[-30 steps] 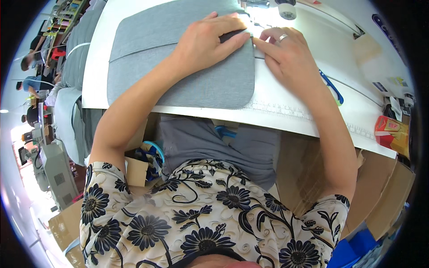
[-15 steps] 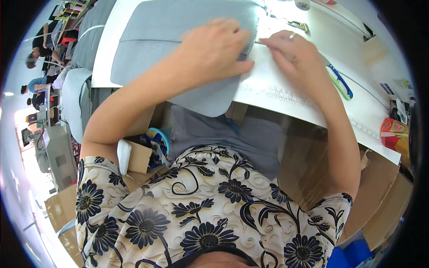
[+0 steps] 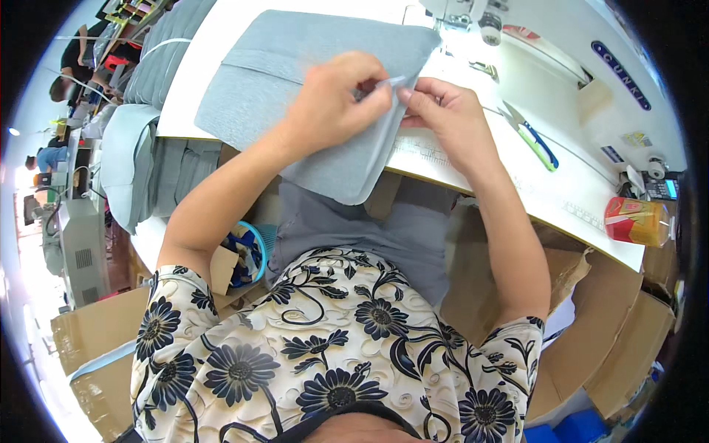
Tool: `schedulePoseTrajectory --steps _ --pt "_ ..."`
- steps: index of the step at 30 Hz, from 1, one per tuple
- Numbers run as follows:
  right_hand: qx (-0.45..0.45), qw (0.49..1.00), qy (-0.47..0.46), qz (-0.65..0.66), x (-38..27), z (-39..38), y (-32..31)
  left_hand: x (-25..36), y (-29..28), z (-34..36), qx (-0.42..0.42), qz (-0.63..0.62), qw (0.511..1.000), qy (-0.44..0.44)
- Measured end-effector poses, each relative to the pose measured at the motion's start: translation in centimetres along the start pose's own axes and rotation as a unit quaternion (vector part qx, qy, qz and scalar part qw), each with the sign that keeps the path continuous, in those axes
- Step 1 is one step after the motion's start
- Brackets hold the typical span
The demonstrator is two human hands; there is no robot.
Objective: The recorder is assembling a fabric sleeve by inserting foam padding and sewing the edges using an industrial sewing machine.
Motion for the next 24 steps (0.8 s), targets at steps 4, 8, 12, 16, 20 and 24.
schedulePoseTrajectory --steps 4,8,12,16,20,24 --pt "0.049 0.998 -0.031 -0.006 -0.6 -0.7 0.2 1.0 0.7 -0.6 -0.004 -0.036 0.998 0.058" --pt "0.097 0.992 -0.065 -0.043 -0.4 0.0 0.2 2.0 1.2 -0.2 0.007 -0.039 0.994 0.097" --pt "0.074 0.965 -0.121 -0.220 -0.6 1.1 -0.3 0.8 1.9 -0.1 0.011 -0.054 0.997 0.060" --pt "0.096 0.937 -0.070 -0.328 -1.8 0.6 -4.2 -1.5 4.1 1.8 -0.078 -0.023 0.996 0.020" --pt "0.102 0.799 -0.382 -0.454 -4.3 -1.5 -4.1 -2.5 5.4 1.6 -0.093 -0.017 0.995 0.021" --pt "0.055 0.721 -0.458 -0.517 -3.6 -2.5 -2.0 -2.3 5.8 1.7 -0.129 -0.010 0.991 0.039"
Point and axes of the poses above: each hand's wrist, its own z-axis towards the middle knuckle, its own y-axis out of the palm, x = y × z, the point moved 9 cm from there along z, towards the middle knuckle, and after that the axes turned 14 degrees about x, right-handed, at the moved point
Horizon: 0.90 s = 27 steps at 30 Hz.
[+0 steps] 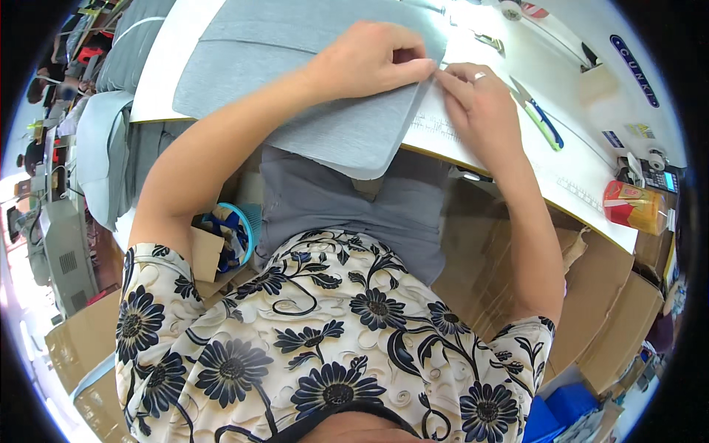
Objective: The recorder is assembling a fabric sleeve by inserting foam padding and sewing the edges using an industrial sewing machine.
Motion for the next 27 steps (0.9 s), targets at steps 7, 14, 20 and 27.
schedulePoseTrajectory --steps 7,14,20,27 --pt "0.007 0.999 -0.043 -0.022 -1.2 0.9 -0.1 2.1 -0.5 1.3 -0.030 0.081 0.985 0.149" --pt "-0.005 0.997 -0.057 -0.048 -2.6 2.4 -2.8 4.9 -1.6 -0.4 0.078 0.241 0.948 0.192" --pt "-0.010 0.997 -0.076 -0.023 -2.0 2.8 -2.3 4.4 -1.4 0.0 0.099 0.263 0.948 0.150" --pt "0.003 0.998 -0.052 -0.029 4.2 2.8 0.2 0.1 2.8 4.3 0.060 0.228 0.963 0.132"
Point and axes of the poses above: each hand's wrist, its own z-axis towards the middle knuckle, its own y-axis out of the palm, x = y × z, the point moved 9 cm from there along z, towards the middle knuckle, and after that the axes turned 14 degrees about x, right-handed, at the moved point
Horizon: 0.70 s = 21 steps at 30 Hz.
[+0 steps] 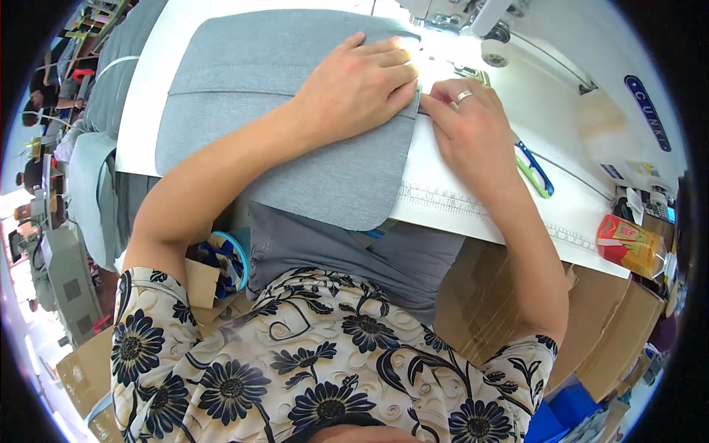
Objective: The recorder is assembling a fabric sleeve by inserting foam padding and sewing the edges using an industrial sewing machine.
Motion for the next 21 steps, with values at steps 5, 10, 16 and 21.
schedulePoseTrajectory --steps 5,10,16,21 --pt "0.002 1.000 -0.005 0.003 -3.9 -0.1 -1.4 1.7 -3.6 -2.1 0.051 0.001 0.999 0.014" --pt "0.020 0.999 -0.018 -0.019 -5.4 0.2 -2.0 1.9 -4.7 -2.6 0.026 0.002 0.999 0.018" --pt "0.012 1.000 -0.014 -0.015 -4.9 -0.8 -1.3 2.0 -4.6 -2.9 0.028 -0.065 0.998 -0.003" --pt "0.021 0.999 -0.025 -0.030 -4.3 -1.1 -1.2 1.6 -3.5 -2.1 -0.016 -0.079 0.996 -0.028"
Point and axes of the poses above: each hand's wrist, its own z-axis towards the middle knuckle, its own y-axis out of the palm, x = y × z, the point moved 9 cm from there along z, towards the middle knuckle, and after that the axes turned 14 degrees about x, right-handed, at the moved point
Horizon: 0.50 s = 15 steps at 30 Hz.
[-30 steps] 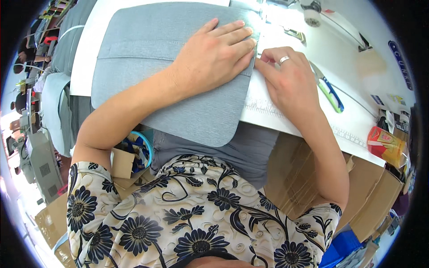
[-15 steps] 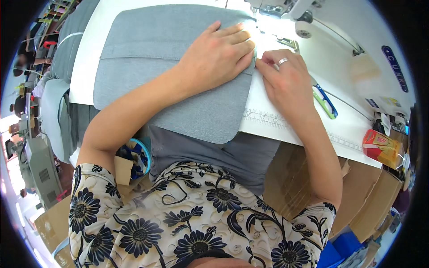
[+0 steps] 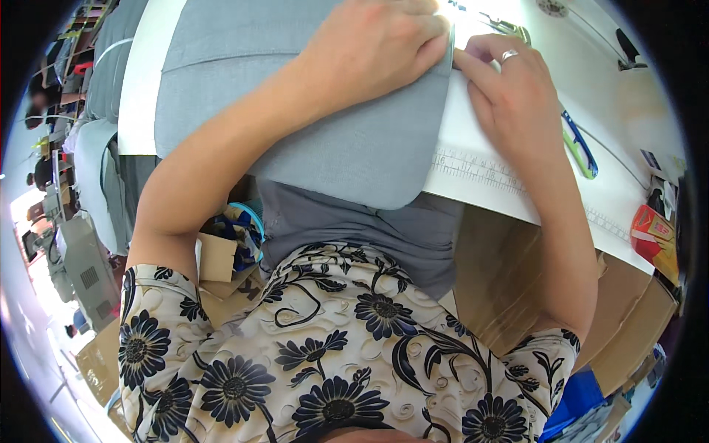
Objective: The recorder is assembling a fabric sleeve by inserting foam padding and sewing the edges using an industrial sewing machine.
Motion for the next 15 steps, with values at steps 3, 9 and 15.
schedulePoseTrajectory --steps 3,9,15 --pt "-0.030 1.000 0.002 -0.003 0.6 0.2 0.6 -1.0 0.5 0.3 0.003 0.009 1.000 -0.002" --pt "-0.009 1.000 0.009 0.011 0.2 0.3 0.6 -1.8 -0.4 0.0 0.045 -0.027 0.999 0.003" --pt "-0.014 0.999 0.039 0.027 0.5 0.2 0.1 -1.1 -1.8 -1.1 0.022 -0.134 0.990 -0.042"
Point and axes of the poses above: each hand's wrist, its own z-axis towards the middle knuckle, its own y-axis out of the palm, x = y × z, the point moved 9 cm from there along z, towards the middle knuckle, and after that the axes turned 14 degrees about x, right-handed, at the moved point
